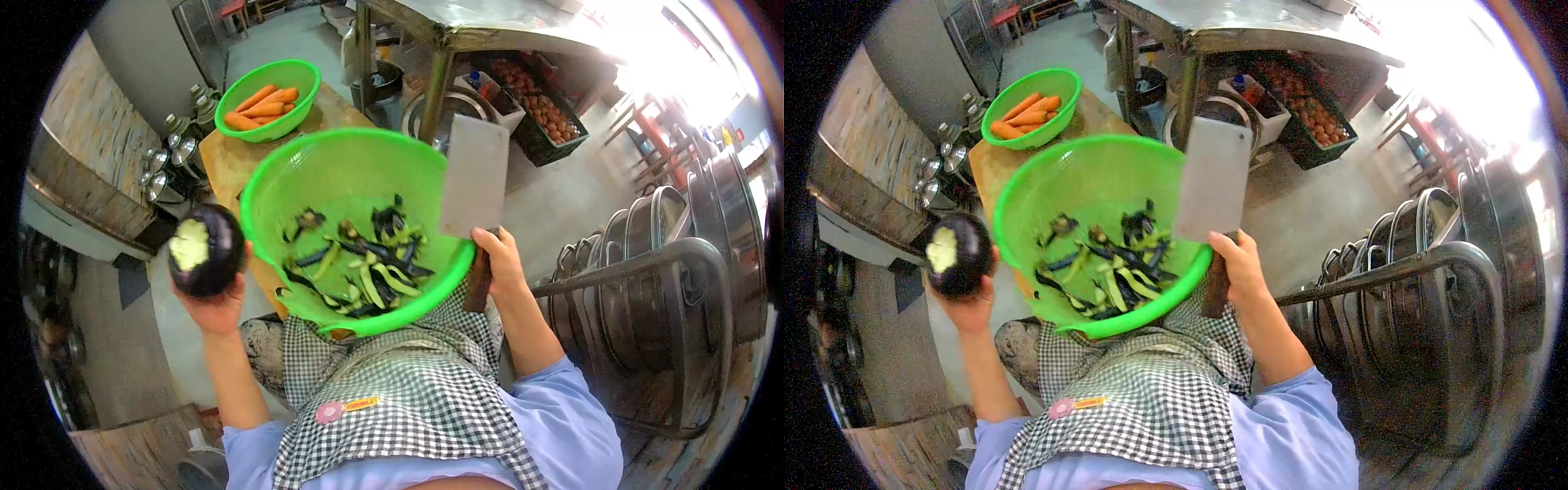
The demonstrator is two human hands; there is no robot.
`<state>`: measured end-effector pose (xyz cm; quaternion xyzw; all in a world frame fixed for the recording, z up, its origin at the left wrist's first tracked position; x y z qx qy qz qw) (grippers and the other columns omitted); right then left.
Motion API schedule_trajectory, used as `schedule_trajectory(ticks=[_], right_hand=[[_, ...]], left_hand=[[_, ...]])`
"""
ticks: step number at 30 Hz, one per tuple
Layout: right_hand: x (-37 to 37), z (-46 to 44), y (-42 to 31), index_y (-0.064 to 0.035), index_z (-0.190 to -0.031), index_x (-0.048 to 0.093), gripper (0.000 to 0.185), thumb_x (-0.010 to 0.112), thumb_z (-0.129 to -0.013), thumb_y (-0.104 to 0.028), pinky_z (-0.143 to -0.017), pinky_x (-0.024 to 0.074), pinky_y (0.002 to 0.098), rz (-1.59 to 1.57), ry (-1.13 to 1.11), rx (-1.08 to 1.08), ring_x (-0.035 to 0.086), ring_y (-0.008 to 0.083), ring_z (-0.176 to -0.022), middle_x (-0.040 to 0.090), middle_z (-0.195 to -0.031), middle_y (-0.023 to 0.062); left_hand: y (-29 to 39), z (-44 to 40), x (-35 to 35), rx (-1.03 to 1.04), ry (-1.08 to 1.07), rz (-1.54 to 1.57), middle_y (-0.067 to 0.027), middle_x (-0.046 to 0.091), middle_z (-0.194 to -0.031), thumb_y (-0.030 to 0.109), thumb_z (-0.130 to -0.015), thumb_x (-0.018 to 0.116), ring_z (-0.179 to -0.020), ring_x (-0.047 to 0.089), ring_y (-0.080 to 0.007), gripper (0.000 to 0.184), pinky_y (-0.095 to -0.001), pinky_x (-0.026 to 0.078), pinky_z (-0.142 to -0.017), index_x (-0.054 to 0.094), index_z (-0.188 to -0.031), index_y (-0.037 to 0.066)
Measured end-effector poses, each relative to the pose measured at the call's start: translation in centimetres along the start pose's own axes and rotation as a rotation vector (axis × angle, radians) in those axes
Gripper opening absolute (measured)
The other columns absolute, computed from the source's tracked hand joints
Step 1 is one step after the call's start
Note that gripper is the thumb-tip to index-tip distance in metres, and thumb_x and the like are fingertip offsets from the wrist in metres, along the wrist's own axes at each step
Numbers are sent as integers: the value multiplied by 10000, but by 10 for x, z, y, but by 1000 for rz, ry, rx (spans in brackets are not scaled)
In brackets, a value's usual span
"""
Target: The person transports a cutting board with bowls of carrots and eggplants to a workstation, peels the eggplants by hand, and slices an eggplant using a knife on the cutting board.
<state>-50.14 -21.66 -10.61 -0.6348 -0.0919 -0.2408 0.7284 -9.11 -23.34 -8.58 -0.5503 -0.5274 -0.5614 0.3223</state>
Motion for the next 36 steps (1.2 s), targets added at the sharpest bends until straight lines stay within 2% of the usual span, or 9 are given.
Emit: schedule_trajectory(ticks=[6, 8, 11, 16, 21, 27, 31, 32, 36], right_hand=[[-83, 5, -46, -52, -737, 573, 75, 620, -777, -94, -478, 503, 272, -2, 219, -143, 581, 149, -513, 601, -652, 45], [-101, 11, -79, -54, -723, 581, 86, 645, -765, -93, -487, 511, 276, -3, 334, -259, 585, 154, -516, 603, -650, 44], [-121, 16, -122, -15, -881, 571, 128, 626, -771, -53, -555, 521, 290, 15, 392, -441, 609, 172, -617, 622, -785, 75], [-125, 3, -160, 13, -1018, 538, 253, 614, -787, -57, -640, 512, 298, 205, 455, -586, 614, 173, -730, 619, -881, 81], [-138, -51, -162, 25, -1041, 524, 285, 621, -792, -75, -638, 515, 311, 208, 452, -716, 609, 179, -730, 606, -904, 90], [-175, -163, -157, 15, -1019, 516, 249, 594, -795, -60, -640, 525, 348, 15, 460, -767, 599, 212, -736, 580, -896, 107], [-198, -258, -140, 21, -1015, 517, 232, 574, -802, -54, -633, 515, 349, -108, 414, -744, 594, 218, -728, 578, -904, 98], [-204, -275, -129, 25, -1027, 521, 248, 584, -808, -72, -668, 500, 368, -30, 428, -661, 585, 230, -783, 573, -946, 94], [-233, -339, -59, 23, -1125, 499, 360, 609, -821, -136, -790, 449, 422, 33, 484, -455, 537, 256, -938, 558, -1059, 108]], left_hand=[[-75, -48, -16, -181, 21, 62, -163, 284, -1403, 487, -770, 579, -1249, 264, -497, 690, -610, 452, -841, 329, -1353, 214], [-108, -73, -25, -250, 68, 11, -142, 369, -1352, 563, -751, 556, -1193, 375, -426, 701, -565, 485, -806, 372, -1328, 210], [-165, -109, -35, -357, 199, -127, -99, 467, -1293, 644, -717, 542, -1126, 507, -309, 722, -504, 523, -768, 433, -1289, 216], [-254, -164, -74, -615, 126, -52, -97, 463, -1297, 643, -667, 597, -1175, 461, -300, 763, -519, 428, -900, 451, -1273, 204], [-303, -222, -73, -580, 78, -14, -130, 451, -1294, 606, -749, 548, -1146, 484, -320, 708, -533, 428, -906, 429, -1286, 161], [-288, -256, -87, -528, 48, 72, -126, 437, -1318, 585, -746, 549, -1175, 457, -329, 721, -548, 446, -886, 402, -1313, 164], [-249, -195, -95, -519, 219, -21, -111, 441, -1322, 608, -710, 536, -1175, 451, -366, 744, -550, 459, -862, 421, -1306, 179], [-236, -173, -96, -499, 330, -87, -118, 442, -1321, 617, -706, 532, -1169, 452, -381, 748, -566, 468, -837, 425, -1303, 179], [-200, -88, -90, -524, 367, -13, -153, 406, -1338, 585, -679, 621, -1178, 442, -385, 812, -638, 441, -812, 372, -1333, 173]])
Point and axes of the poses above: each hand's wrist, its own z-axis away from the middle knuckle, its own x-axis out of the palm, y = z × x, the point moved 4 cm from there along -z, towards the middle knuckle
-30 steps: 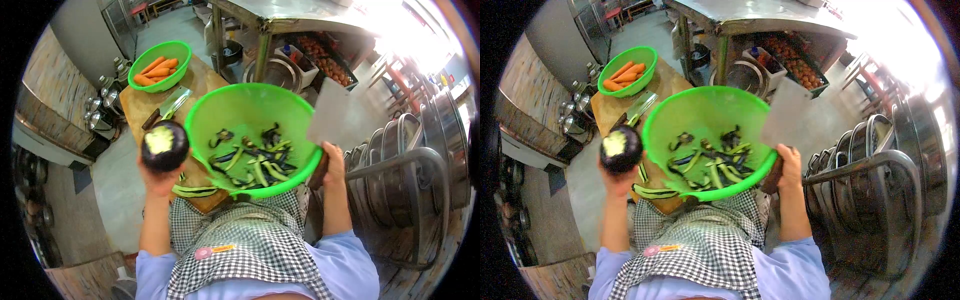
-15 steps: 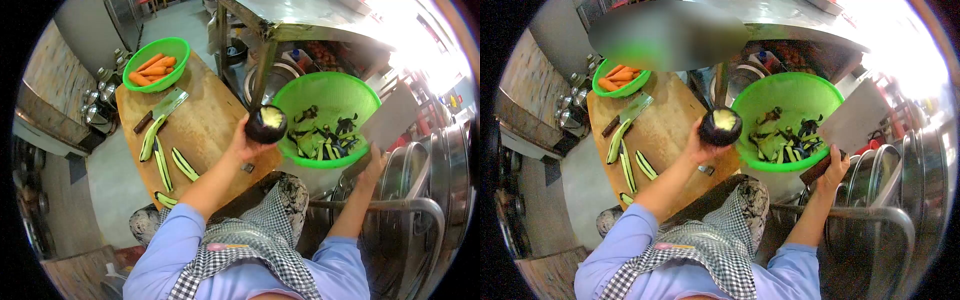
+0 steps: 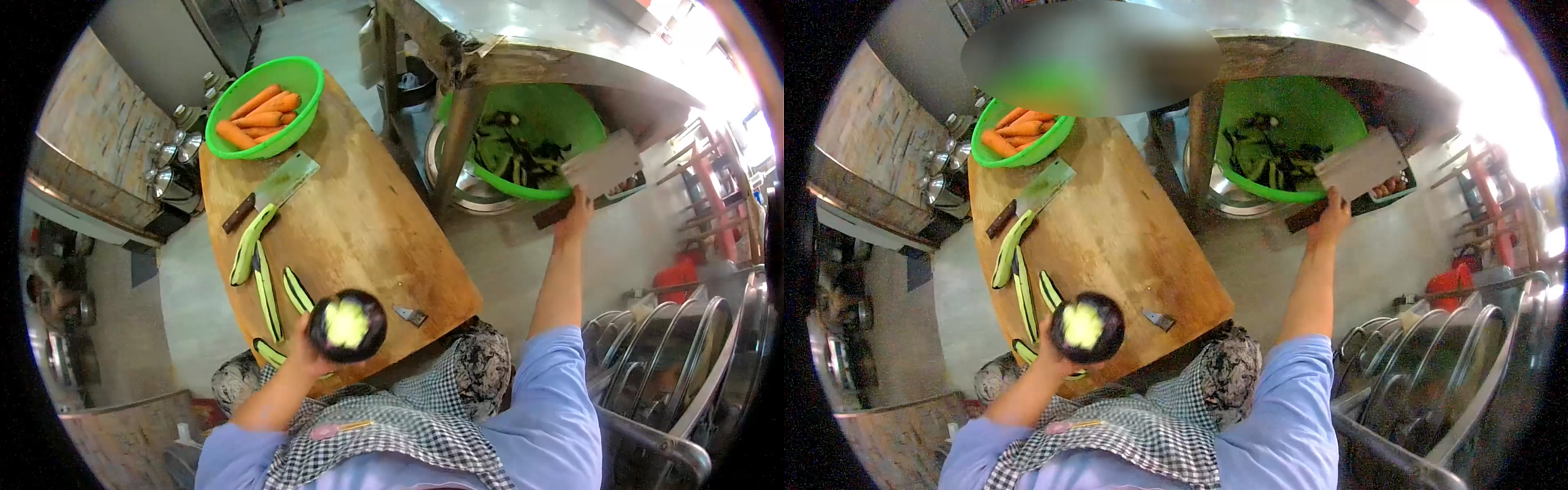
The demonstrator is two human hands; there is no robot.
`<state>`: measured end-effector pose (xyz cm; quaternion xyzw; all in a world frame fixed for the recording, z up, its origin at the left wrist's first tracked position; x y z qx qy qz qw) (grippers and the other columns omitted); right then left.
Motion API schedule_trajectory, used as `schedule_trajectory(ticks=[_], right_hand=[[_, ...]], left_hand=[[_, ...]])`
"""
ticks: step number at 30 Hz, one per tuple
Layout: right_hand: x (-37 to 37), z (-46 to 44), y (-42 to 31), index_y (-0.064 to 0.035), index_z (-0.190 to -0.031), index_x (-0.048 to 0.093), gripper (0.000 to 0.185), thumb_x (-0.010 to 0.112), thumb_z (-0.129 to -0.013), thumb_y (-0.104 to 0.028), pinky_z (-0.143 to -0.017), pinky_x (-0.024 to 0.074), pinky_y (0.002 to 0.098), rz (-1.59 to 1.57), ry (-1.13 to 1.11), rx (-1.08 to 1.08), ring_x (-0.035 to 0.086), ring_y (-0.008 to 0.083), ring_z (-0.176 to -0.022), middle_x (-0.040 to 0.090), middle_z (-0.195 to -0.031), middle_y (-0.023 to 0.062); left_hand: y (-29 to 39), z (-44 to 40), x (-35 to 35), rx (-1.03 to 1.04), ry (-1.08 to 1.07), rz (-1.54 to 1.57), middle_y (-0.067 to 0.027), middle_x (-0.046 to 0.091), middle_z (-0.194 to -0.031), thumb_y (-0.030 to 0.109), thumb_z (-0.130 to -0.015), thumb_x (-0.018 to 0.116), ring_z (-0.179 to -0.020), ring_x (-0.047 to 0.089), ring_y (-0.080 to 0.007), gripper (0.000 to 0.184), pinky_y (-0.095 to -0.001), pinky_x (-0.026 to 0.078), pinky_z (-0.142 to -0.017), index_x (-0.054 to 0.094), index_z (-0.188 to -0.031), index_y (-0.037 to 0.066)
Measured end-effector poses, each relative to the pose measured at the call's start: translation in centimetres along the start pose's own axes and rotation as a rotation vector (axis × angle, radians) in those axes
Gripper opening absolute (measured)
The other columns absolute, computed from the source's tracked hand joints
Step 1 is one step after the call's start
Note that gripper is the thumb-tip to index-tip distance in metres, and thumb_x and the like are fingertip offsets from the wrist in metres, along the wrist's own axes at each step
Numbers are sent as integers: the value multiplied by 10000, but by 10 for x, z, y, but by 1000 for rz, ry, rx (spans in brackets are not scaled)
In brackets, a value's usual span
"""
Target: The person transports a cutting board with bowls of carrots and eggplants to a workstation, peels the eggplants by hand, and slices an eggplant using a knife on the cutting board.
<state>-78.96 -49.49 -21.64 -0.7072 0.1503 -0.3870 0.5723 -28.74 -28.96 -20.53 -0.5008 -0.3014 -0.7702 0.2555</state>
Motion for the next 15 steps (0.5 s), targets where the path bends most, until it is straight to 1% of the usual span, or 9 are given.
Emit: schedule_trajectory(ticks=[1, 3, 6, 7, 8, 9, 10, 14, 15], right_hand=[[1, 1, 14, 20, -1149, 489, 387, 613, -822, -148, -811, 437, 432, 58, -17, 33, 526, 260, -962, 554, -1081, 110], [-3, 14, 41, 9, -1191, 465, 438, 627, -816, -151, -825, 427, 448, 150, 170, 211, 517, 264, -981, 552, -1096, 118], [-24, 16, 86, -6, -1237, 429, 498, 641, -804, -130, -762, 465, 472, 164, 190, 294, 542, 289, -937, 548, -1103, 143], [-39, 10, 105, -5, -1227, 434, 481, 636, -806, -124, -738, 482, 466, 64, 54, 267, 552, 292, -910, 549, -1091, 148], [-36, 21, 101, 0, -1182, 449, 428, 626, -809, -114, -710, 490, 440, 36, 26, 291, 556, 282, -875, 549, -1046, 142], [-27, 27, 84, 5, -1137, 463, 376, 617, -811, -104, -683, 499, 414, -1, -3, 303, 561, 273, -840, 549, -1001, 135], [-21, 30, 72, 10, -1099, 465, 341, 612, -812, -100, -692, 506, 406, 15, -36, 323, 561, 269, -840, 545, -979, 131], [-36, 34, 53, 30, -1037, 457, 291, 600, -818, -97, -730, 526, 410, 49, -80, 253, 565, 273, -845, 540, -984, 147], [-31, 53, 34, 39, -1036, 453, 292, 589, -829, -117, -778, 526, 430, 54, -36, 221, 567, 279, -800, 553, -942, 150]], left_hand=[[-4, 15, -4, 15, -8, 23, -156, 409, -1335, 571, -675, 636, -1175, 445, -387, 821, -635, 444, -811, 367, -1335, 164], [-7, 39, -5, 42, 30, 21, -157, 410, -1330, 557, -662, 661, -1162, 451, -400, 851, -639, 449, -797, 353, -1338, 144], [-13, 62, -8, 113, 37, 160, -160, 402, -1336, 570, -672, 644, -1155, 453, -409, 834, -652, 442, -789, 365, -1331, 142], [-13, 68, -16, 85, 100, 238, -150, 383, -1354, 577, -690, 624, -1179, 424, -416, 783, -671, 420, -799, 391, -1318, 173], [-14, 73, -19, 175, 50, 183, -134, 367, -1371, 580, -713, 597, -1212, 385, -416, 721, -680, 393, -826, 414, -1305, 212], [-14, 78, -25, 183, 121, 198, -124, 361, -1378, 583, -720, 588, -1230, 361, -415, 692, -685, 376, -838, 423, -1299, 243], [-12, 75, -19, 192, 40, 181, -127, 367, -1372, 583, -726, 581, -1230, 361, -416, 696, -677, 378, -845, 420, -1303, 230], [-4, 77, -11, 290, 67, 231, -133, 407, -1342, 570, -728, 587, -1202, 401, -413, 701, -651, 397, -854, 418, -1303, 207], [-4, 80, -9, 308, 95, 204, -137, 417, -1332, 563, -729, 591, -1183, 427, -405, 708, -643, 411, -846, 412, -1306, 193]])
Point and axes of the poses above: each hand's wrist, its own z-axis away from the middle knuckle, its own x-axis out of the palm, y = z × x, the point moved 4 cm from there along -z, towards the middle knuckle
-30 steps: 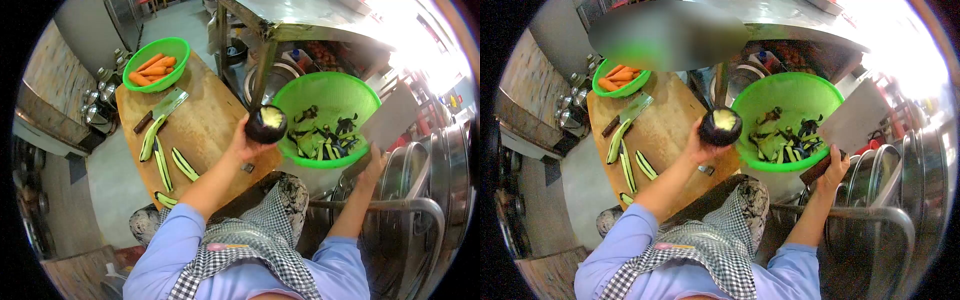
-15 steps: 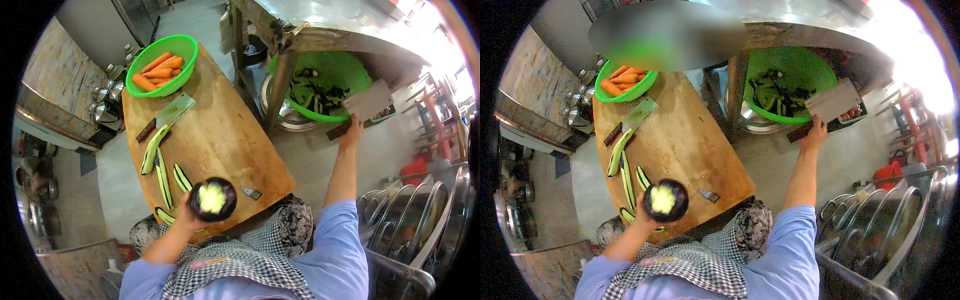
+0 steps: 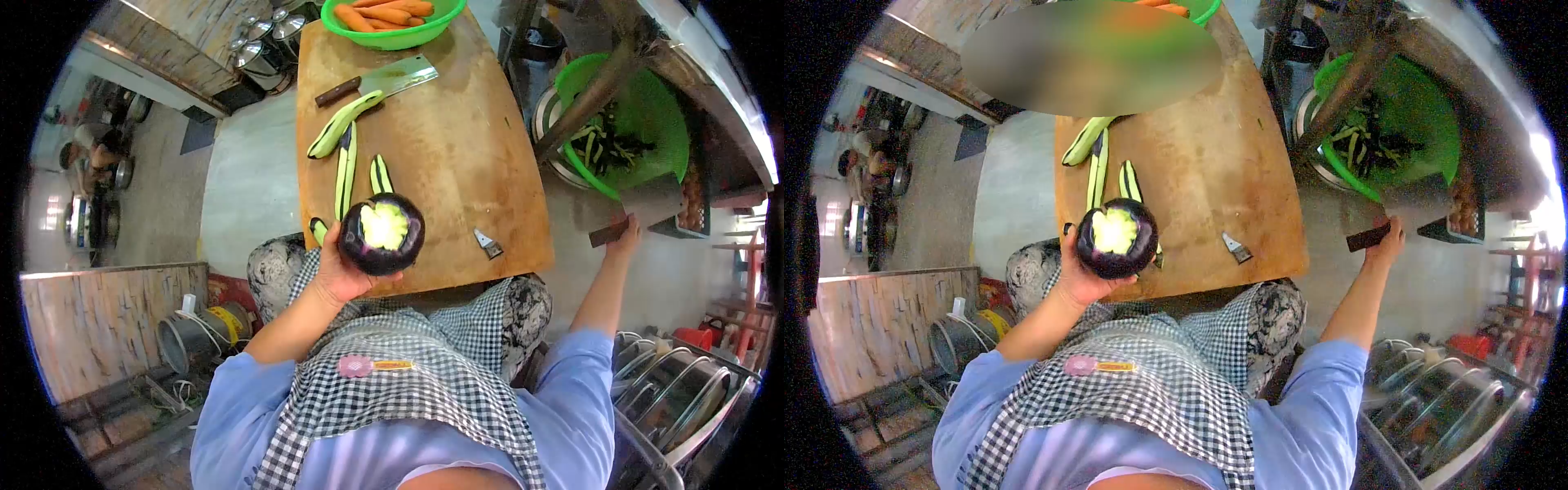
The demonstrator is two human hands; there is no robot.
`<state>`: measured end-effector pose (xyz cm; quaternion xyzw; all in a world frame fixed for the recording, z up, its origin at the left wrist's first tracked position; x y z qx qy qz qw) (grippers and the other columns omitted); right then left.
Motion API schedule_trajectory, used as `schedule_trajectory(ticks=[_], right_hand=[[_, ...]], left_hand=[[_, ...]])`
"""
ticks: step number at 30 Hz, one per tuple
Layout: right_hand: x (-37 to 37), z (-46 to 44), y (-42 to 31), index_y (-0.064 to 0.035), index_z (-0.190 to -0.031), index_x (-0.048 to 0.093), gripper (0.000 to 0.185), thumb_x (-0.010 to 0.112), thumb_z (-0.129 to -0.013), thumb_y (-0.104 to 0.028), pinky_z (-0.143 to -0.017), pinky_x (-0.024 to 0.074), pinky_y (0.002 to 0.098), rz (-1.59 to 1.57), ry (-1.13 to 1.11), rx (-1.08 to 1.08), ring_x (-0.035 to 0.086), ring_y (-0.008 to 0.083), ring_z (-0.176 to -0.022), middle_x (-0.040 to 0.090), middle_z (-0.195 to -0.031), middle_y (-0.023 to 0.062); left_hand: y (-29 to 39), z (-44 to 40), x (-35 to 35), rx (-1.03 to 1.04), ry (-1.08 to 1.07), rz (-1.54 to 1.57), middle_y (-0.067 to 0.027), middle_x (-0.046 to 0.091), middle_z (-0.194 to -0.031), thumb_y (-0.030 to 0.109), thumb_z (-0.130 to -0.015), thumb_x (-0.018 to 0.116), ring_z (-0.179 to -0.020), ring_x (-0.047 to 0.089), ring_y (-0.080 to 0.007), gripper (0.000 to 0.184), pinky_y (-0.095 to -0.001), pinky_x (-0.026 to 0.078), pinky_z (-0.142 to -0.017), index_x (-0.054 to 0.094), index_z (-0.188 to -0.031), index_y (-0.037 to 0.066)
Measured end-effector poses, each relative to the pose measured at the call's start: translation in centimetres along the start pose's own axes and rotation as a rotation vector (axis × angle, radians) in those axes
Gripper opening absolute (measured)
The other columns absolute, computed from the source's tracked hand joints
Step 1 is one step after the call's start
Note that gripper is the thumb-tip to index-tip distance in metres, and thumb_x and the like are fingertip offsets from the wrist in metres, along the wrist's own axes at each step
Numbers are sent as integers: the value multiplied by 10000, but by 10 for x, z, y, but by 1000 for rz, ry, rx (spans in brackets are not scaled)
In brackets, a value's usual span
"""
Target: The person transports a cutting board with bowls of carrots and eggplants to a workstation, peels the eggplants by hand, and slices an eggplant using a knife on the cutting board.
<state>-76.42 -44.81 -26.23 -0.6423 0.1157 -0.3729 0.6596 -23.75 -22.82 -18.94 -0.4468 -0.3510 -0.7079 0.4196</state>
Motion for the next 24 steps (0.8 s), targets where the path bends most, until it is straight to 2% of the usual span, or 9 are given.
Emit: schedule_trajectory(ticks=[3, 4, 9, 12, 16, 17, 19, 20, 24], right_hand=[[12, 66, -33, 24, -1001, 457, 251, 576, -840, -129, -691, 534, 388, -60, -26, 75, 566, 257, -706, 551, -838, 131], [17, 90, -41, 13, -977, 464, 225, 572, -845, -133, -645, 524, 365, -76, -41, 101, 559, 241, -671, 546, -803, 121], [17, 160, -46, -44, -854, 486, 123, 556, -861, -145, -460, 436, 268, -41, -175, 186, 508, 153, -535, 530, -695, 80], [44, 212, -44, -63, -830, 488, 109, 582, -810, -114, -443, 397, 237, 360, -335, 128, 465, 105, -509, 491, -640, 16], [79, 269, -11, -23, -862, 522, 86, 560, -791, -56, -446, 373, 246, 612, -593, 98, 462, 89, -515, 497, -629, 18], [81, 276, -3, -34, -826, 506, 62, 551, -793, -60, -464, 381, 243, 654, -571, 112, 467, 106, -504, 495, -611, 19], [83, 287, -4, -18, -842, 502, 72, 546, -794, -47, -462, 384, 249, 592, -633, 106, 462, 108, -501, 494, -617, 23], [77, 289, -7, -16, -846, 495, 76, 542, -794, -45, -462, 386, 250, 562, -613, 146, 461, 109, -498, 491, -617, 27], [34, 283, -22, -10, -865, 498, 102, 530, -774, -45, -468, 388, 262, 415, -543, 262, 467, 125, -493, 494, -610, 40]], left_hand=[[3, 11, -1, 108, 93, -35, -155, 402, -1339, 617, -740, 534, -1160, 441, -421, 738, -632, 449, -799, 388, -1319, 184], [7, 16, 4, 98, 7, -84, -138, 438, -1312, 522, -733, 617, -1178, 450, -364, 719, -568, 440, -882, 409, -1300, 133], [34, 9, -2, 293, 35, -606, -104, 523, -1170, 332, -746, 665, -1074, 534, -217, 694, -381, 442, -930, 358, -1302, 53], [39, -3, 4, 366, 123, -728, -98, 518, -1159, 327, -707, 708, -1049, 538, -221, 780, -348, 452, -902, 315, -1329, 66], [32, -37, 8, 594, 78, -1314, -130, 494, -1177, 321, -648, 759, -1067, 517, -265, 866, -360, 415, -922, 304, -1330, 40], [34, -49, 12, 806, 65, -1861, -138, 426, -1262, 291, -617, 772, -1127, 469, -267, 896, -374, 403, -942, 303, -1348, 70], [18, -61, 38, 784, 154, -2334, -161, 333, -1338, 274, -591, 777, -1188, 407, -305, 900, -413, 395, -952, 316, -1349, 122], [15, -72, 41, 602, 132, -2391, -171, 242, -1404, 326, -601, 764, -1249, 309, -378, 888, -453, 377, -968, 305, -1349, 193], [12, -113, 16, 368, 174, -2742, -164, 201, -1442, 355, -631, 750, -1297, 221, -415, 880, -575, 291, -984, 297, -1370, 198]])
Point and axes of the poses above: each hand's wrist, its own z-axis away from the middle knuckle, its own x-axis out of the palm, y = z × x, the point moved 4 cm from there along -z, towards the middle knuckle
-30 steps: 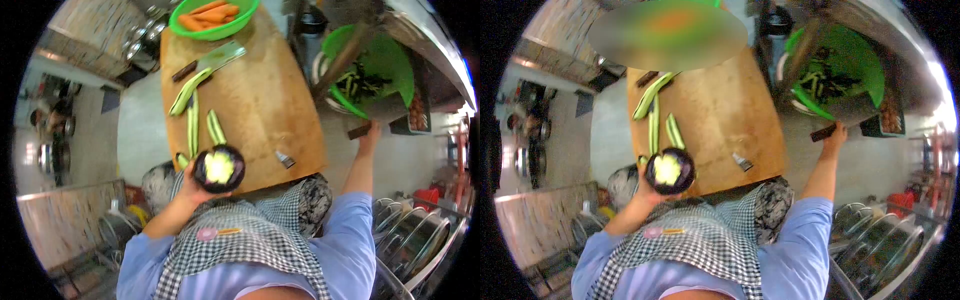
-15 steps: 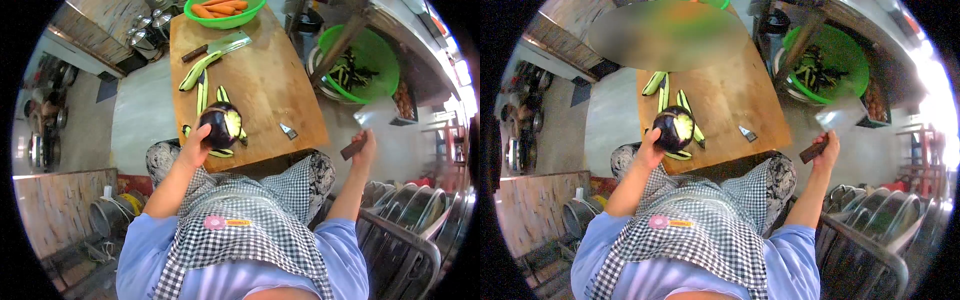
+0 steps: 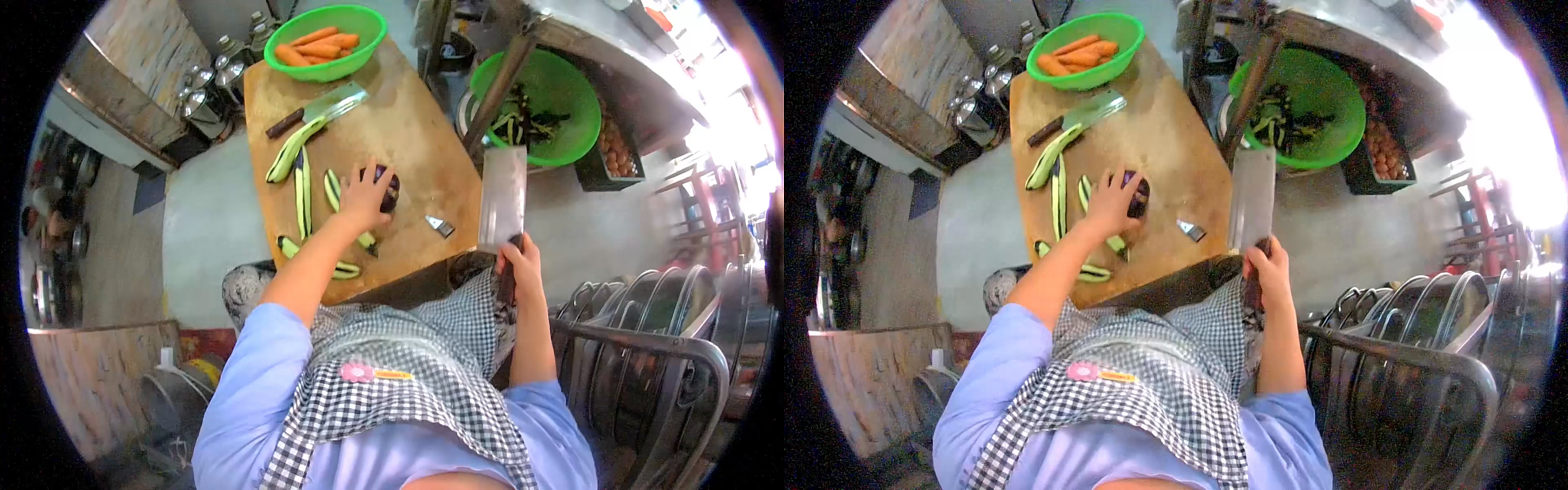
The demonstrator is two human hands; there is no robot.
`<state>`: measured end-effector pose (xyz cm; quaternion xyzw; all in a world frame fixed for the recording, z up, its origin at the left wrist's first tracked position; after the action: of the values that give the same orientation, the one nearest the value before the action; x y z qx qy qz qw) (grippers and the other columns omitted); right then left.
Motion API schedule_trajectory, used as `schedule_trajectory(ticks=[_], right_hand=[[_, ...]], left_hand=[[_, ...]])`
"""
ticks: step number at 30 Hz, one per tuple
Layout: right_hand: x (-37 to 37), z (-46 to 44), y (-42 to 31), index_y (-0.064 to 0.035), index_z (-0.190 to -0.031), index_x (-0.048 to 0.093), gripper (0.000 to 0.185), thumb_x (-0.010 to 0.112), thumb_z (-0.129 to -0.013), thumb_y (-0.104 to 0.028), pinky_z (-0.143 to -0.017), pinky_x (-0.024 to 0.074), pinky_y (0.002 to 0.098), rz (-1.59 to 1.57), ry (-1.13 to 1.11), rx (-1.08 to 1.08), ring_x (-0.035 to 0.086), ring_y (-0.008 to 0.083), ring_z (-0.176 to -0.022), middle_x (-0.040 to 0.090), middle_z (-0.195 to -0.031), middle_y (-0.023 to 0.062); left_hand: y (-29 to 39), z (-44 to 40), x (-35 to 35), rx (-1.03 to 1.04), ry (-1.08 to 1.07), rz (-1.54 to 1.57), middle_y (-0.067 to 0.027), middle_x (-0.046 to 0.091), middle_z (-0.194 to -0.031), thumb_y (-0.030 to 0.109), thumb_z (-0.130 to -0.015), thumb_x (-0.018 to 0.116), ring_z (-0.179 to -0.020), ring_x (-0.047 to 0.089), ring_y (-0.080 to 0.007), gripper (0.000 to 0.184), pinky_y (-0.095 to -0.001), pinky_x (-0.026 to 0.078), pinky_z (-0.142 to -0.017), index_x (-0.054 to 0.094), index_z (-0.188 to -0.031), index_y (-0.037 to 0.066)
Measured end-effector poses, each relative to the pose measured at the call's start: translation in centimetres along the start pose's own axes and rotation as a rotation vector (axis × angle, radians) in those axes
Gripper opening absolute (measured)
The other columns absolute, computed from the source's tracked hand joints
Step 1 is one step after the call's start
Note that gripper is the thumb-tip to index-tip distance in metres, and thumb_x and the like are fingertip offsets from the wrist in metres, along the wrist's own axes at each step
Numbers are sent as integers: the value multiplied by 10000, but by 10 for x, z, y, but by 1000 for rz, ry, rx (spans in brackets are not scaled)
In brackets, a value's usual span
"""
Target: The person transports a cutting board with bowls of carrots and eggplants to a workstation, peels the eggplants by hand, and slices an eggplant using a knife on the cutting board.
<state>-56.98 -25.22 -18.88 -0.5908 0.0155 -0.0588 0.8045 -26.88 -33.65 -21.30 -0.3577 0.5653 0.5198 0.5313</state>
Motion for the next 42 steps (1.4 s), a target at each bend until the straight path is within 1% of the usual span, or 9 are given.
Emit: schedule_trajectory(ticks=[9, 15, 19, 22, 25, 29, 33, 38, 42], right_hand=[[-40, 17, 28, -60, -1055, 447, 275, 581, -816, -78, -498, 382, 279, -738, -148, 15, 421, 130, -553, 466, -716, 58], [-48, 16, 31, -73, -1123, 439, 342, 591, -817, -98, -503, 387, 265, -912, -198, 75, 416, 109, -566, 437, -715, 31], [-50, 8, 30, -87, -1102, 445, 309, 581, -825, -96, -511, 394, 263, -976, -232, 76, 430, 112, -579, 448, -719, 33], [-52, 9, 32, -89, -1101, 445, 301, 574, -829, -90, -517, 392, 264, -1059, -243, 112, 438, 116, -592, 464, -748, 41], [-50, 7, 34, -88, -1124, 441, 319, 571, -833, -88, -523, 393, 264, -1041, -245, 89, 440, 117, -598, 468, -761, 44], [-45, 9, 26, -96, -973, 461, 131, 531, -861, -91, -534, 381, 257, -1009, -227, 99, 423, 115, -598, 463, -752, 42], [-44, 5, 23, -89, -1038, 453, 196, 534, -859, -88, -533, 380, 260, -1000, -216, 86, 425, 116, -601, 467, -768, 48], [-53, 2, 39, -93, -1009, 442, 191, 543, -848, -81, -528, 372, 265, -1022, -181, 162, 409, 116, -596, 448, -746, 38], [-52, 4, 40, -91, -963, 453, 131, 539, -865, -95, -535, 367, 263, -1046, -210, 158, 398, 108, -604, 443, -748, 37]], left_hand=[[122, -8, 86, 771, 81, -34, -162, 456, -1232, 183, -676, 625, -1188, 396, -339, 458, -476, 332, -973, 545, -1109, 55], [104, -31, 97, 689, -22, 9, -129, 557, -1019, 169, -721, 598, -965, 521, -298, 229, -357, 463, -784, 609, -921, 58], [108, -60, -51, 569, 584, 378, -137, 557, -1095, 94, -738, 591, -993, 535, -326, 227, -383, 472, -799, 598, -963, 63], [125, -94, -207, 803, 1315, 334, -113, 567, -1081, 5, -673, 635, -942, 558, -300, 300, -397, 461, -797, 590, -961, 73], [146, -130, -307, 903, 1545, 241, -86, 626, -1014, 48, -719, 639, -860, 593, -264, 187, -362, 477, -757, 612, -900, 85], [156, -232, -291, 471, 641, 306, -91, 627, -1069, 352, -827, 567, -950, 591, -268, 310, -360, 468, -805, 651, -991, 103], [148, -232, -280, 636, 822, 433, -155, 614, -1078, 581, -816, 503, -987, 585, -299, 603, -378, 442, -857, 595, -1099, 56], [89, -119, -243, 773, 976, 682, -174, 518, -1216, 421, -842, 546, -1168, 465, -283, 533, -363, 340, -973, 489, -1226, 55], [-9, -20, -103, 266, 799, 441, -176, 456, -1275, 278, -791, 626, -1230, 364, -377, 552, -438, 280, -1028, 441, -1259, 51]])
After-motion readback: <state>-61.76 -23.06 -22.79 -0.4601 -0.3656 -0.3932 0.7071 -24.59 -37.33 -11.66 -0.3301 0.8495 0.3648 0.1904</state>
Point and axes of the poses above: each hand's wrist, its own z-axis away from the middle knuckle, its own x-axis out of the palm, y = z × x, the point moved 4 cm from there along -z, towards the middle knuckle
